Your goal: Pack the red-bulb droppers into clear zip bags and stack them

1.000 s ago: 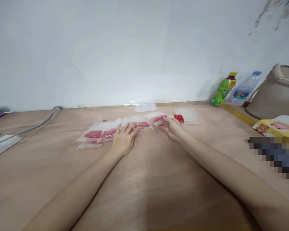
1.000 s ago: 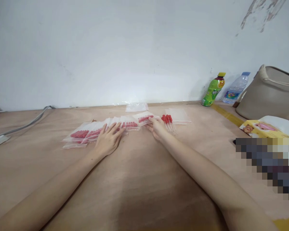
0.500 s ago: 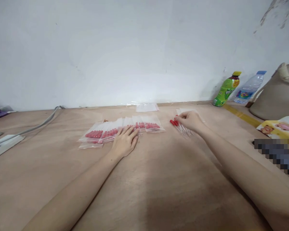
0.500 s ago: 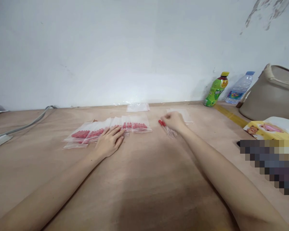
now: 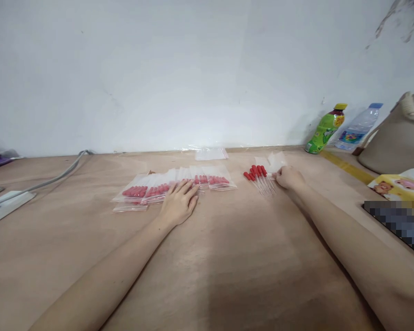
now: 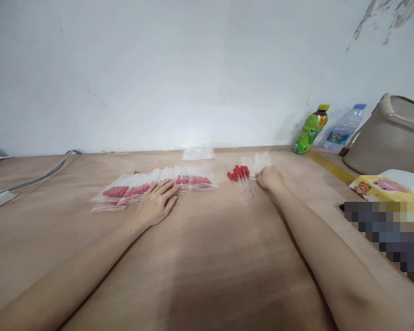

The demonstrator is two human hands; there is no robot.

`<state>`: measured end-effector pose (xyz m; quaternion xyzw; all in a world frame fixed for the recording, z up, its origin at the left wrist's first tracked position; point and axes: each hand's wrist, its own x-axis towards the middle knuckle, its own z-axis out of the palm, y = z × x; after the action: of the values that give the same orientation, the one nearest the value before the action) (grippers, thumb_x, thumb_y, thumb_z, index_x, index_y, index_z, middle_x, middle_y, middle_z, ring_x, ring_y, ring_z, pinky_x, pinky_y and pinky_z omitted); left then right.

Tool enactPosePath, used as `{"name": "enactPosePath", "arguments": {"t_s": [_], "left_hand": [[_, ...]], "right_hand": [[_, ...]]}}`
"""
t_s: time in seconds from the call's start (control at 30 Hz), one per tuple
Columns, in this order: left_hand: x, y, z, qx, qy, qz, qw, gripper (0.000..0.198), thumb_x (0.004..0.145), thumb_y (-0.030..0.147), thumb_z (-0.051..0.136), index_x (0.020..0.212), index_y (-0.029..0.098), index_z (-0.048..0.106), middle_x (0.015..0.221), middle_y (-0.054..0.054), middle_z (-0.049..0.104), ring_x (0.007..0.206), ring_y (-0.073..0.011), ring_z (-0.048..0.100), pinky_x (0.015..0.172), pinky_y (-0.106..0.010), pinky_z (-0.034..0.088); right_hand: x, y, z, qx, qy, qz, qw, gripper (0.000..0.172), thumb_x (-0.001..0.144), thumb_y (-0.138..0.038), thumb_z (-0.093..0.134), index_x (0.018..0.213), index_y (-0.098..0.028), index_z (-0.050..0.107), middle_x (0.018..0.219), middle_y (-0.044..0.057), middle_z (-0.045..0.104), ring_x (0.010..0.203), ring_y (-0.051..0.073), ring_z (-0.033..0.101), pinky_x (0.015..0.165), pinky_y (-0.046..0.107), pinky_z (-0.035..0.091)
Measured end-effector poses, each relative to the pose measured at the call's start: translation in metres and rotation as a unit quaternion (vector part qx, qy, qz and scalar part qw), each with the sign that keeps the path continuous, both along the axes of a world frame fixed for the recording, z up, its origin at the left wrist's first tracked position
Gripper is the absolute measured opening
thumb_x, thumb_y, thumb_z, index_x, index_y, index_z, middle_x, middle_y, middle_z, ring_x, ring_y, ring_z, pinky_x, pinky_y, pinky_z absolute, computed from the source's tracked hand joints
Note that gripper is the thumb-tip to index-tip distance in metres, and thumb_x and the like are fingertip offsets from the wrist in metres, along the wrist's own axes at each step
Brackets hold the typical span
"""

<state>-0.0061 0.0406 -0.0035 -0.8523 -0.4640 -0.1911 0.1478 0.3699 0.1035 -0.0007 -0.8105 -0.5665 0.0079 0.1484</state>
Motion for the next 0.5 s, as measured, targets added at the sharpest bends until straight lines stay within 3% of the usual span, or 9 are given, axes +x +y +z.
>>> {"name": "enactPosePath", "arguments": {"t_s": [0.1,0.17,0.2,0.27,0.33,0.37,0.43,0.5], "left_hand": [[0.0,0.0,0.0,0.001,-0.006,-0.003,1.0,0.037,0.089,0.03,0.04,0.121,0.017,0.053,0.128,-0.011,0.051,0.122,-0.0283,0.04,0.102,-0.049,0.028],[0.001,-0.001,0.0,0.01,-0.017,-0.006,1.0,0.037,0.09,0.031,0.04,0.123,0.018,0.051,0.128,-0.011,0.05,0.123,-0.0278,0.039,0.103,-0.048,0.027],[0.002,-0.002,0.001,0.017,-0.029,-0.009,0.999,0.038,0.09,0.031,0.039,0.124,0.018,0.05,0.129,-0.011,0.049,0.124,-0.0275,0.038,0.103,-0.049,0.026],[0.003,-0.004,0.002,0.036,-0.076,-0.022,0.996,0.039,0.09,0.031,0.038,0.127,0.019,0.045,0.131,-0.011,0.046,0.126,-0.0263,0.035,0.104,-0.049,0.025],[0.003,-0.009,0.005,0.054,-0.159,-0.043,0.985,0.039,0.092,0.031,0.036,0.128,0.019,0.041,0.132,-0.01,0.045,0.127,-0.0242,0.035,0.105,-0.047,0.027],[0.002,-0.012,0.006,0.062,-0.207,-0.057,0.975,0.038,0.092,0.03,0.034,0.128,0.019,0.04,0.13,-0.01,0.046,0.126,-0.0233,0.036,0.104,-0.045,0.029],[0.001,-0.018,0.011,0.07,-0.287,-0.093,0.951,0.035,0.093,0.028,0.033,0.125,0.018,0.042,0.124,-0.01,0.05,0.12,-0.0219,0.042,0.1,-0.043,0.035],[0.001,-0.025,0.018,0.061,-0.31,-0.148,0.937,0.031,0.092,0.026,0.033,0.12,0.019,0.046,0.118,-0.01,0.054,0.116,-0.0215,0.047,0.098,-0.042,0.039]], "right_hand": [[-0.007,-0.011,0.013,0.137,-0.022,-0.052,0.989,0.031,0.086,-0.031,0.039,0.1,-0.01,0.058,0.106,0.02,0.055,0.091,0.028,0.056,0.07,0.036,0.041],[-0.019,-0.023,0.023,0.231,-0.021,-0.022,0.972,0.031,0.088,-0.032,0.035,0.103,-0.012,0.054,0.109,0.018,0.052,0.095,0.027,0.054,0.073,0.036,0.041],[-0.029,-0.031,0.026,0.259,-0.01,0.041,0.965,0.029,0.088,-0.033,0.036,0.102,-0.014,0.054,0.109,0.017,0.052,0.096,0.026,0.053,0.073,0.035,0.041],[-0.053,-0.051,0.029,0.242,0.037,0.246,0.938,0.021,0.086,-0.03,0.041,0.096,-0.018,0.054,0.107,0.013,0.053,0.092,0.023,0.054,0.072,0.031,0.042],[-0.081,-0.072,0.027,0.141,0.069,0.478,0.864,0.015,0.084,-0.029,0.045,0.091,-0.023,0.056,0.104,0.009,0.056,0.09,0.021,0.054,0.073,0.03,0.042],[-0.094,-0.082,0.025,0.082,0.076,0.554,0.825,0.014,0.085,-0.029,0.046,0.089,-0.024,0.058,0.103,0.008,0.057,0.088,0.02,0.054,0.074,0.03,0.042],[-0.113,-0.096,0.023,0.002,0.093,0.646,0.757,0.017,0.086,-0.031,0.044,0.087,-0.023,0.06,0.103,0.007,0.058,0.083,0.017,0.055,0.074,0.029,0.042],[-0.121,-0.101,0.025,-0.046,0.12,0.692,0.71,0.019,0.086,-0.031,0.046,0.084,-0.02,0.061,0.102,0.006,0.059,0.085,0.015,0.056,0.077,0.027,0.042]]}}
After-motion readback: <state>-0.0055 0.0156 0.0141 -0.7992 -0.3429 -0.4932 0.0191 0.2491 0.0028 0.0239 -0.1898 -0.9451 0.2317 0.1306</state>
